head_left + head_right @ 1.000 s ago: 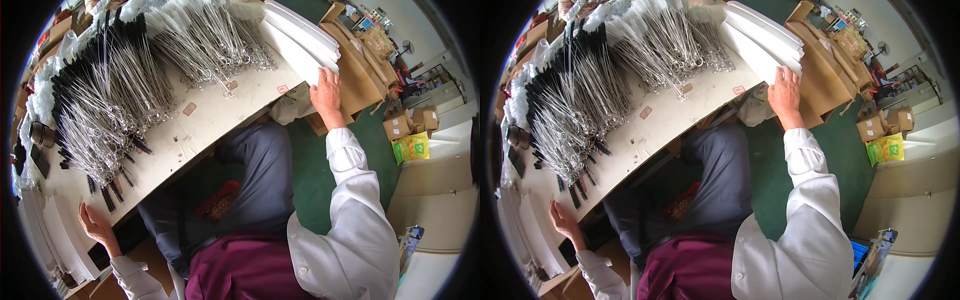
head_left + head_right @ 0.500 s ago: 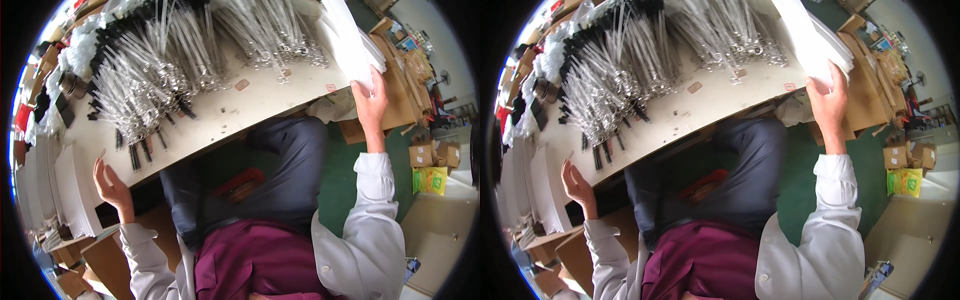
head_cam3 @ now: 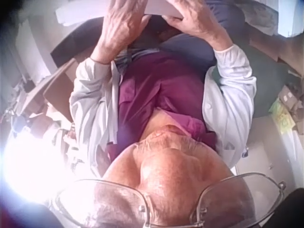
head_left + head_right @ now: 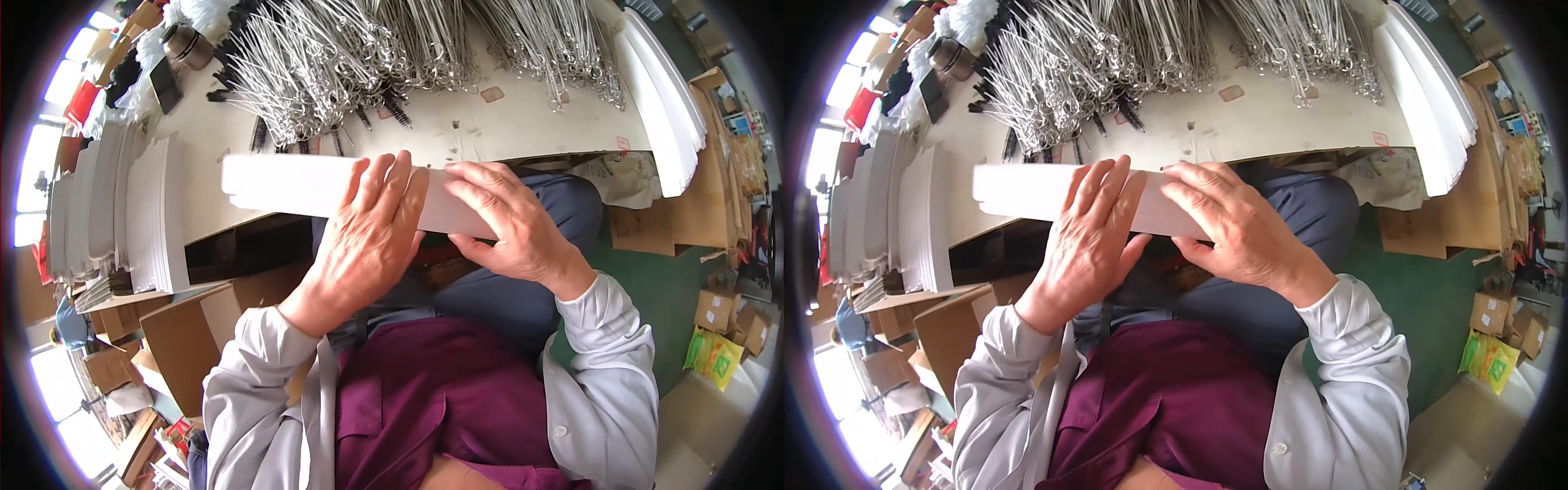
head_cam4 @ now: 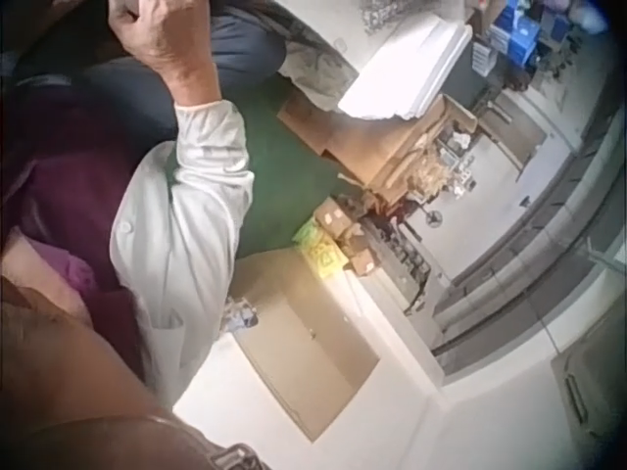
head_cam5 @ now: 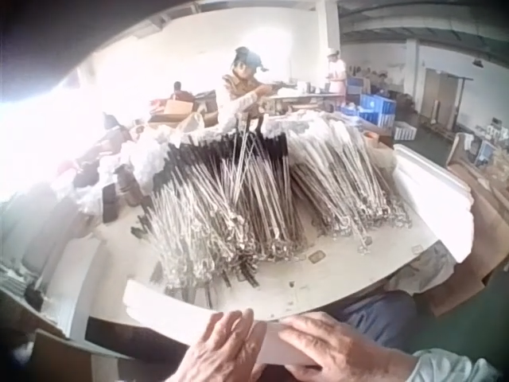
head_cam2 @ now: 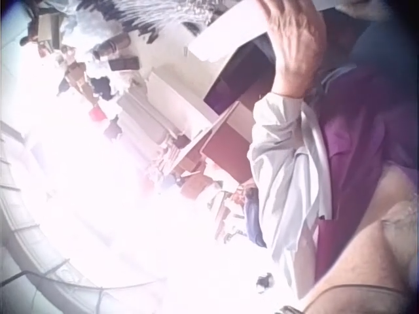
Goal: Picking up a bundle of thin cleaning brushes and inserting them into a white plastic sleeve or holder repeatedly.
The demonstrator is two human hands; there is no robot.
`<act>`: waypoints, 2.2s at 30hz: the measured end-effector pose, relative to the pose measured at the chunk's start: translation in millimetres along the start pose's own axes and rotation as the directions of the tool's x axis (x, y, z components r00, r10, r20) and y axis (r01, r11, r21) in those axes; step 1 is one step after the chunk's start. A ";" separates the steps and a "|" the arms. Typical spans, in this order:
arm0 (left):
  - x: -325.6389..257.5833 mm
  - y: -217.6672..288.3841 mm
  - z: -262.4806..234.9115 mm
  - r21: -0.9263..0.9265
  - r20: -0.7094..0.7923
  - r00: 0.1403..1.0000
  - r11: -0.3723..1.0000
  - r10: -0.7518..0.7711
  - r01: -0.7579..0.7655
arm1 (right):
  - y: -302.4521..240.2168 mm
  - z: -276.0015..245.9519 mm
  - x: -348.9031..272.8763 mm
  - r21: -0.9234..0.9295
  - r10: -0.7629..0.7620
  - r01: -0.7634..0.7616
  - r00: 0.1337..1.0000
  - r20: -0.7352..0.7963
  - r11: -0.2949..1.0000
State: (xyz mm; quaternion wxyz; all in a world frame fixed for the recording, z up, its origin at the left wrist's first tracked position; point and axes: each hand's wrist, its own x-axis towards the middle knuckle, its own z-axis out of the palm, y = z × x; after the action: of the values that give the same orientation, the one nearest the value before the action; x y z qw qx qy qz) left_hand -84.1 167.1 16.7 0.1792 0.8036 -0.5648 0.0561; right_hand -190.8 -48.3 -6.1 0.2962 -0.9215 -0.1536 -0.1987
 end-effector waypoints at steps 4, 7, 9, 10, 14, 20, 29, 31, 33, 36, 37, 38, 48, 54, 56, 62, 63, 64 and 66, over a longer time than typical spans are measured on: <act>3.9 -11.4 4.0 -0.024 0.062 0.998 1.000 0.015 -0.013 | -1.3 16.0 0.7 0.026 -0.039 0.038 0.998 0.056 0.999; 3.8 -12.4 2.6 -0.148 0.114 0.993 0.989 0.020 -0.003 | 0.0 23.1 2.1 0.070 -0.050 0.044 0.996 0.078 0.997; 3.3 -14.2 3.4 -0.130 0.125 0.992 0.992 0.010 0.007 | 2.4 26.4 1.6 0.017 -0.087 0.086 0.992 0.089 0.996; 1.6 -15.5 6.9 -0.121 0.148 0.989 0.992 -0.018 0.036 | 3.0 27.5 2.1 0.021 -0.088 0.087 0.992 0.088 0.996; -10.7 -22.0 18.2 -0.094 0.160 0.979 0.986 -0.124 0.140 | 4.4 24.4 5.8 -0.048 -0.014 0.017 0.997 0.070 0.999; -21.4 -31.8 17.1 0.025 0.098 0.977 0.982 -0.189 0.188 | 7.7 22.7 -2.5 -0.152 0.113 -0.151 0.965 -0.235 0.977; -21.4 -32.4 25.7 0.096 0.034 0.989 0.985 -0.146 0.142 | -11.0 61.3 -1.5 0.004 0.279 -0.286 0.933 -0.229 0.958; -22.1 -34.9 28.4 0.103 0.014 0.990 0.985 -0.141 0.138 | -20.0 66.7 0.3 0.260 0.514 -0.476 0.852 -0.100 0.840; -23.2 -37.4 31.1 0.136 0.017 0.992 0.983 -0.129 0.125 | -17.6 71.9 0.8 0.282 0.492 -0.444 0.861 -0.131 0.851; -26.1 -38.1 30.6 0.124 0.027 0.989 0.982 -0.147 0.143 | -16.5 74.8 0.4 0.479 0.607 -0.515 0.794 -0.047 0.711; -27.4 -38.8 31.0 0.124 0.026 0.988 0.981 -0.151 0.146 | -14.6 74.7 -1.9 0.545 0.649 -0.552 0.760 0.019 0.631; -28.7 -40.1 32.1 0.126 0.028 0.990 0.983 -0.136 0.132 | -13.1 74.0 -3.7 0.601 0.683 -0.586 0.725 0.088 0.544; -34.9 -42.9 36.1 0.088 -0.008 0.996 0.992 -0.089 0.090 | -3.6 51.7 8.2 0.716 0.670 -0.666 0.632 0.390 0.211; -38.5 -43.3 35.0 0.078 -0.053 0.996 0.995 -0.065 0.069 | -3.4 46.4 13.4 0.728 0.611 -0.685 0.588 0.529 0.030; -37.2 -42.7 35.5 0.069 -0.057 0.996 0.995 -0.066 0.070 | -1.9 47.3 14.1 0.717 0.601 -0.697 0.569 0.561 -0.009; -40.3 -42.9 37.1 0.050 -0.065 0.996 0.996 -0.068 0.071 | -4.9 48.7 13.3 0.735 0.540 -0.625 0.537 0.648 -0.261; -40.6 -43.0 37.1 0.036 -0.060 0.996 0.997 -0.070 0.072 | -5.4 48.8 12.7 0.728 0.541 -0.628 0.525 0.657 -0.275; -41.1 -43.3 38.0 0.035 -0.060 0.996 0.997 -0.071 0.073 | -5.7 48.8 12.4 0.721 0.541 -0.630 0.514 0.666 -0.288; -41.8 -43.7 40.3 0.025 -0.069 0.996 0.998 -0.060 0.062 | -1.9 45.9 10.3 0.718 0.537 -0.646 0.522 0.663 -0.259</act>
State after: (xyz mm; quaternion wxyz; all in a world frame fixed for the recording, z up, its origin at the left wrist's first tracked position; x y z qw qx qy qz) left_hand -63.0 203.1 -42.9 0.1890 0.8204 -0.5327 0.0857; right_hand -169.9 -17.3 -34.7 0.8471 -0.4573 0.2184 0.1599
